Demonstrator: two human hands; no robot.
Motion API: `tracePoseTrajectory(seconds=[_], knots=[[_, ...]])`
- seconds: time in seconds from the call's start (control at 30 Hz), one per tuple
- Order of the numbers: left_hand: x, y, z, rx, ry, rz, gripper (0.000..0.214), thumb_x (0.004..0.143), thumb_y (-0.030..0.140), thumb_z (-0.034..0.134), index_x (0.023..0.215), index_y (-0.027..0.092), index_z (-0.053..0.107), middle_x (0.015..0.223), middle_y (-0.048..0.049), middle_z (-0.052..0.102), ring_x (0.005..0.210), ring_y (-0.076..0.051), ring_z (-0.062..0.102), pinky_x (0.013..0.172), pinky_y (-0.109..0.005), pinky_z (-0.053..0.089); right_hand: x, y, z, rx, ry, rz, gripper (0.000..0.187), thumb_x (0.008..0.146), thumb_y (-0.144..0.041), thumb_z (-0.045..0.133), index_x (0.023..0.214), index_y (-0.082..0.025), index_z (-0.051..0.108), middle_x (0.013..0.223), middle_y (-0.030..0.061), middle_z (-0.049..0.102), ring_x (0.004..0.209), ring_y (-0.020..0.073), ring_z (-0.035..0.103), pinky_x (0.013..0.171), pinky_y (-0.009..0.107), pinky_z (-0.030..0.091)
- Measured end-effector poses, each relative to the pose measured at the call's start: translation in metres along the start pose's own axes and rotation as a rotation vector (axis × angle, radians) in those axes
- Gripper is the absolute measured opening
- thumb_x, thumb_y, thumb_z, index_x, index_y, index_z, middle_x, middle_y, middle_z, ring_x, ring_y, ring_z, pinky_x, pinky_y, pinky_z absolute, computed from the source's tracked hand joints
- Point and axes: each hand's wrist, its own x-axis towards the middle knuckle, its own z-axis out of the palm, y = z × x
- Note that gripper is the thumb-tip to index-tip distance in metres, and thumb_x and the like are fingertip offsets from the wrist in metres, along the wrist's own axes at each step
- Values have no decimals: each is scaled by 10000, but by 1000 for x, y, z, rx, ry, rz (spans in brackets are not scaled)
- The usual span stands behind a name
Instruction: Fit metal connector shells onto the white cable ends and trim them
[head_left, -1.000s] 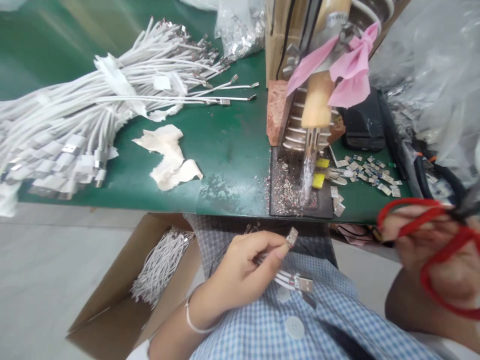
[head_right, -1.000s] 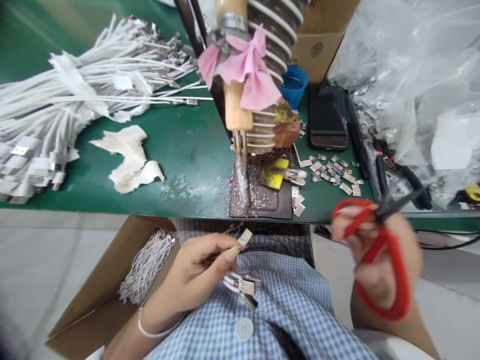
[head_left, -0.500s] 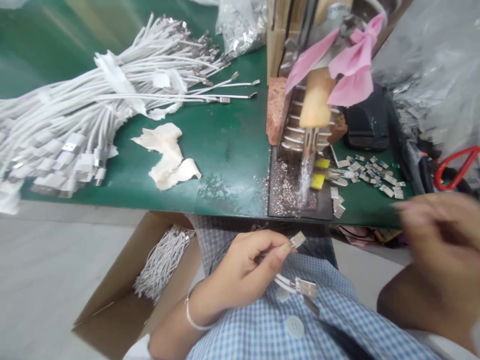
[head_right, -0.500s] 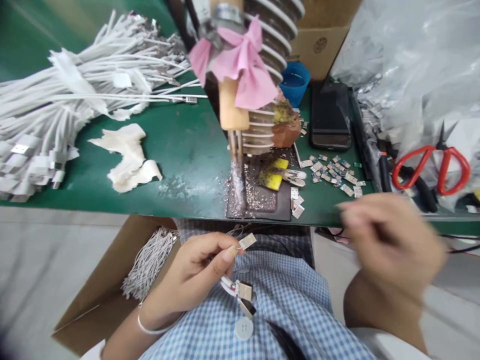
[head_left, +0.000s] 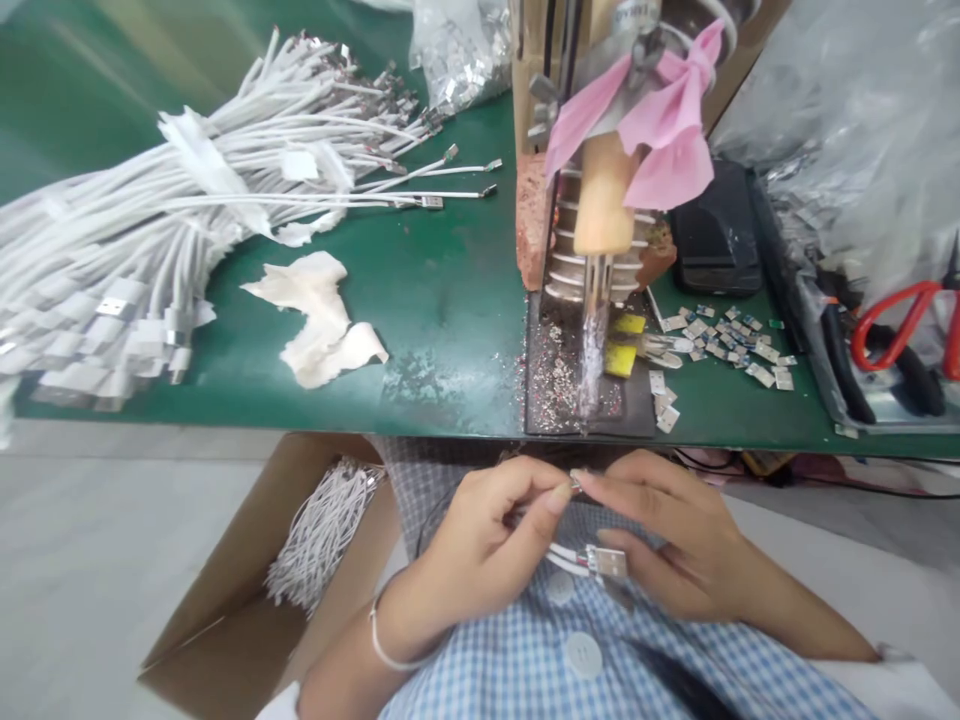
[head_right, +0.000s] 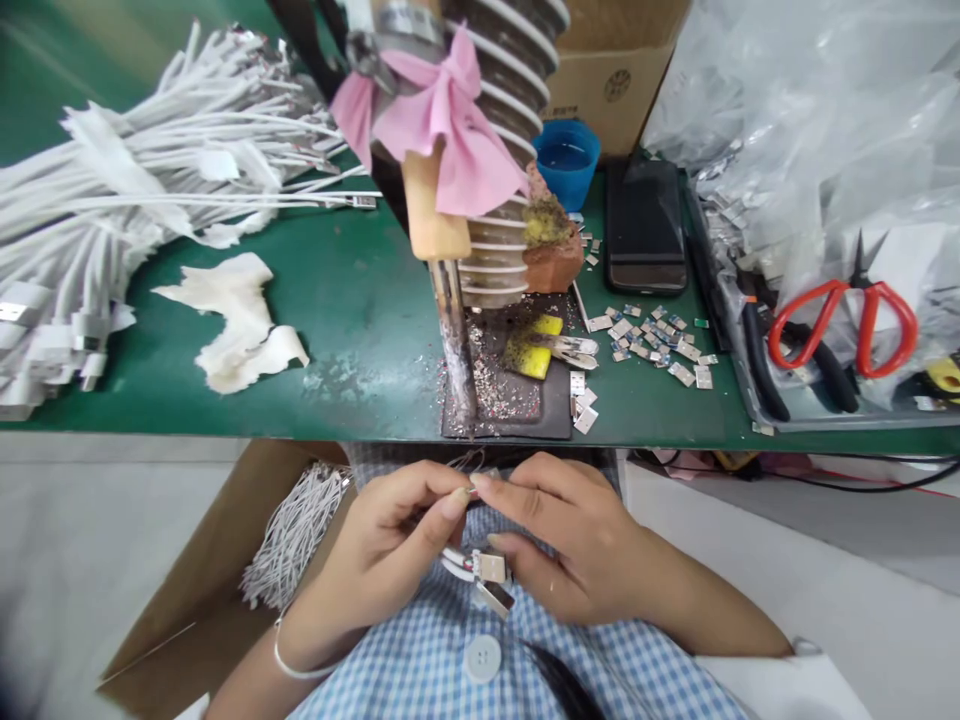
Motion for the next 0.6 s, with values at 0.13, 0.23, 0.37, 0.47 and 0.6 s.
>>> tracePoseTrajectory(seconds=[0.13,0.23,0.37,0.47,0.6], knots=[[0,3,0,25,-33,28,141,933,143,559,845,136,669,663,15,643,540,-75,535,533,-171,432,6,0,-4,3,-3,-12,283,946,-197,496,1207,-183,603,877,61,635,782,160,630,665,263,559],[-1,3,0,49,-42,31,149,935,141,555,854,131,680,706,3,680,539,-68,536,526,-164,430,10,2,-7,-51,-16,-43,240,952,-233,494,1150,-179,618,845,55,617,747,157,621,626,260,545],[-1,2,0,71,-56,32,191,944,165,539,826,132,685,685,-9,690,546,-83,558,525,-174,441,12,3,-10,-103,-36,-78,217,954,-256,490,1117,-182,613,836,58,611,748,165,624,603,265,531],[0,2,0,81,-67,38,197,938,175,543,810,135,687,649,-4,677,536,-87,557,518,-178,438,13,3,-12,-105,-53,-90,204,953,-275,493,1082,-179,617,837,67,621,732,175,627,600,280,532],[0,1,-1,80,-82,51,191,934,169,546,809,129,685,643,0,671,539,-82,558,520,-171,424,13,2,-12,-124,-70,-91,186,956,-261,479,1053,-182,616,836,64,635,719,176,633,620,290,529]])
